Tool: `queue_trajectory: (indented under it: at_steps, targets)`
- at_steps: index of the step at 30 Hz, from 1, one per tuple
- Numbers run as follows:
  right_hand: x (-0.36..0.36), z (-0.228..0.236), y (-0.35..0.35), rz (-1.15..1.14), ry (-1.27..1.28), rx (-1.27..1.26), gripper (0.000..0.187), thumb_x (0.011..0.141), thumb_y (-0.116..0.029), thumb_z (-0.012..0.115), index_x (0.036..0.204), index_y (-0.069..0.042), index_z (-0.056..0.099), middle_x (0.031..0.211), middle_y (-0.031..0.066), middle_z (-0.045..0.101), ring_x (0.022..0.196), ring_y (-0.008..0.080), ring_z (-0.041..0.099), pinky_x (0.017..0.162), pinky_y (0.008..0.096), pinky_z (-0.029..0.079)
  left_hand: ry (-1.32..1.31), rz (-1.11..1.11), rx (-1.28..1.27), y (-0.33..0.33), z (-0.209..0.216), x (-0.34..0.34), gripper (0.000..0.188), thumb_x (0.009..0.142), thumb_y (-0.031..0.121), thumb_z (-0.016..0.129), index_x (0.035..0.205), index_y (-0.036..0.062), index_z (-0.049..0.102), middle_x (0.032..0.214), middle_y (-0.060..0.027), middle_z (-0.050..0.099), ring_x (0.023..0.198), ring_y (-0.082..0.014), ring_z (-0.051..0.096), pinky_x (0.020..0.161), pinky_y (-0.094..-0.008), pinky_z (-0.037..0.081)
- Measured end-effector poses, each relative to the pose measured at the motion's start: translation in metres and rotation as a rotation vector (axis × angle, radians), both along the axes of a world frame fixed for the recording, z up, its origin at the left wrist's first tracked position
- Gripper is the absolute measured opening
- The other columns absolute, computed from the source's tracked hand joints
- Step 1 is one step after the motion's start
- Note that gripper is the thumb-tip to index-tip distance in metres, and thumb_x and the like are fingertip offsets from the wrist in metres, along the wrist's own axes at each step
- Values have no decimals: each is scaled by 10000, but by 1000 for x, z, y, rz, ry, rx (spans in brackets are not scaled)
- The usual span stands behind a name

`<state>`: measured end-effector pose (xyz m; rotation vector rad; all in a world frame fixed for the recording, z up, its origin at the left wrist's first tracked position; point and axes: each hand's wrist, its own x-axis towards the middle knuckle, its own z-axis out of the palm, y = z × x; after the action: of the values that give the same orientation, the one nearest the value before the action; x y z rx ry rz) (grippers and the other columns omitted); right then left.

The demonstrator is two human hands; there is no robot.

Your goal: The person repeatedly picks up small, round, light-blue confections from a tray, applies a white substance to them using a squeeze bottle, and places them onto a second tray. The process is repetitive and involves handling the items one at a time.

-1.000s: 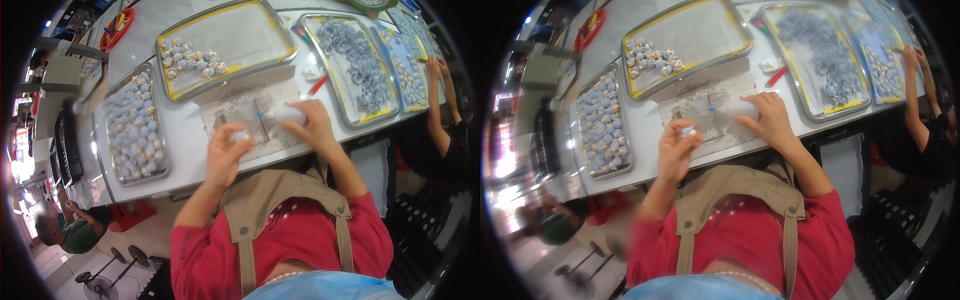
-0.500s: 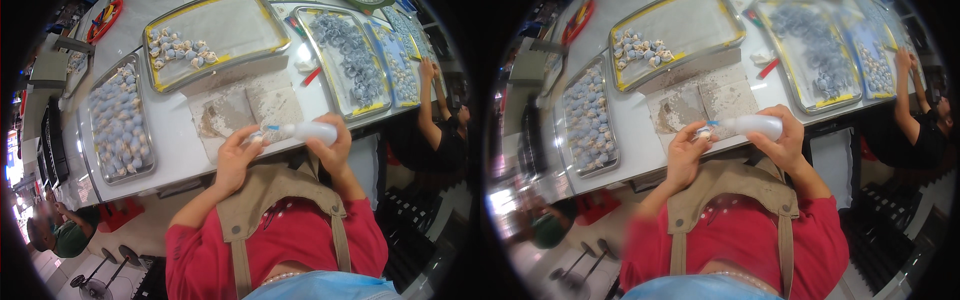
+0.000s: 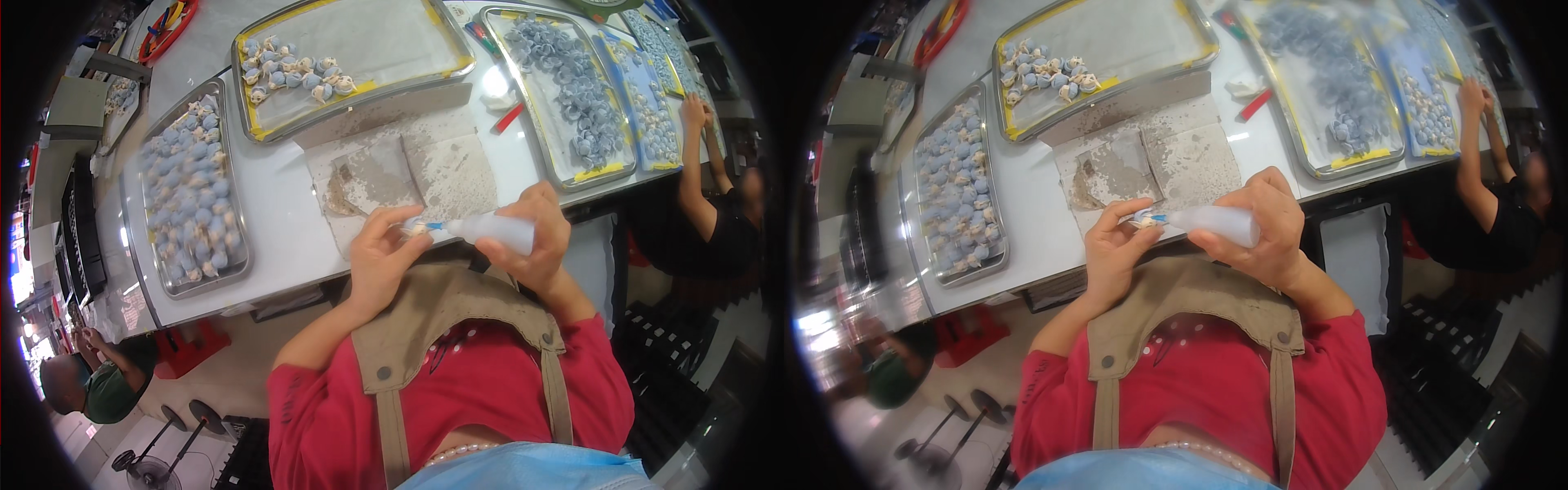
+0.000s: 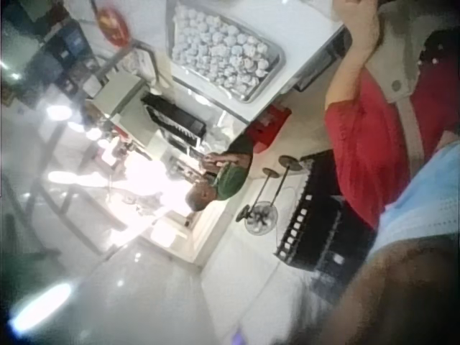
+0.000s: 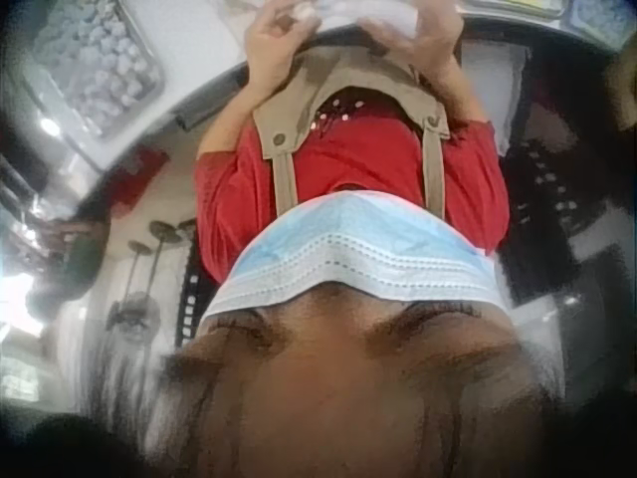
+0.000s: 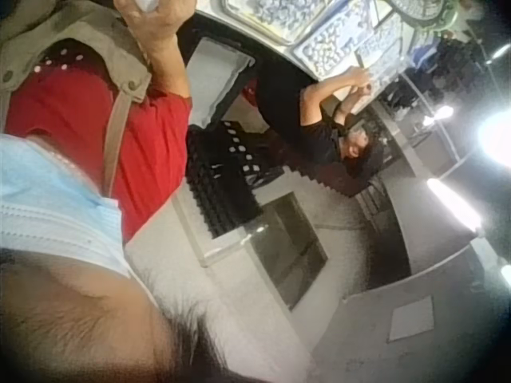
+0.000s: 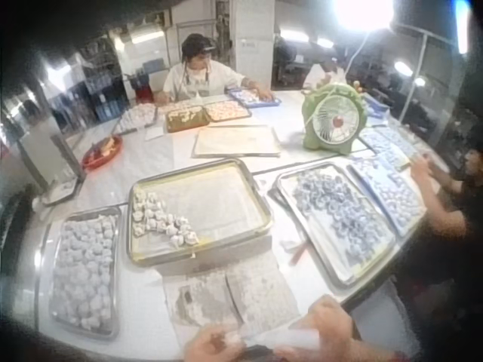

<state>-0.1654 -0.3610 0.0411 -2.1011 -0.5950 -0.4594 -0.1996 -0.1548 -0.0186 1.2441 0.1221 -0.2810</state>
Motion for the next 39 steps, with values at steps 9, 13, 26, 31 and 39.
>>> queue_trajectory:
  at_steps: [9, 13, 26, 31, 39]
  targets:
    - [1, -3, 2, 5, -14, -33, 309, 611, -189, 821, 750, -44, 587, 652, 45, 539, 584, 209, 437, 509, 303, 372, 16, 7, -40, 0, 1, -1, 342, 822, -49, 609, 1151, -16, 523, 976, -88, 606, 847, -108, 575, 730, -216, 468]
    - [-1, -5, -2, -24, 32, 13, 296, 613, -173, 820, 750, -42, 592, 651, 53, 531, 594, 204, 439, 512, 301, 369, 103, 6, -61, 0, 10, 0, 358, 827, -29, 610, 1171, -23, 513, 985, -107, 615, 865, -133, 599, 744, -226, 479]
    - [4, -8, -5, -26, 39, 22, 281, 626, -168, 807, 738, -33, 587, 647, 58, 523, 605, 206, 430, 511, 302, 360, 129, 24, -156, -2, 11, 1, 381, 834, 19, 625, 1188, -41, 500, 1024, -116, 598, 898, -168, 610, 777, -257, 482]
    - [5, -14, -6, -28, 60, 81, 265, 637, -146, 794, 751, -34, 583, 648, 54, 529, 611, 206, 435, 515, 303, 363, 134, 60, -185, -1, 9, 2, 384, 839, 38, 629, 1193, -37, 499, 1018, -111, 599, 891, -177, 611, 773, -261, 484]
    - [9, -39, -1, -136, 414, 423, 228, 785, -112, 696, 914, -12, 538, 733, 35, 595, 669, 65, 524, 592, 202, 424, 140, 132, -222, 8, 3, 1, 388, 848, 48, 620, 1206, -26, 490, 1020, -110, 605, 879, -176, 612, 756, -242, 493]
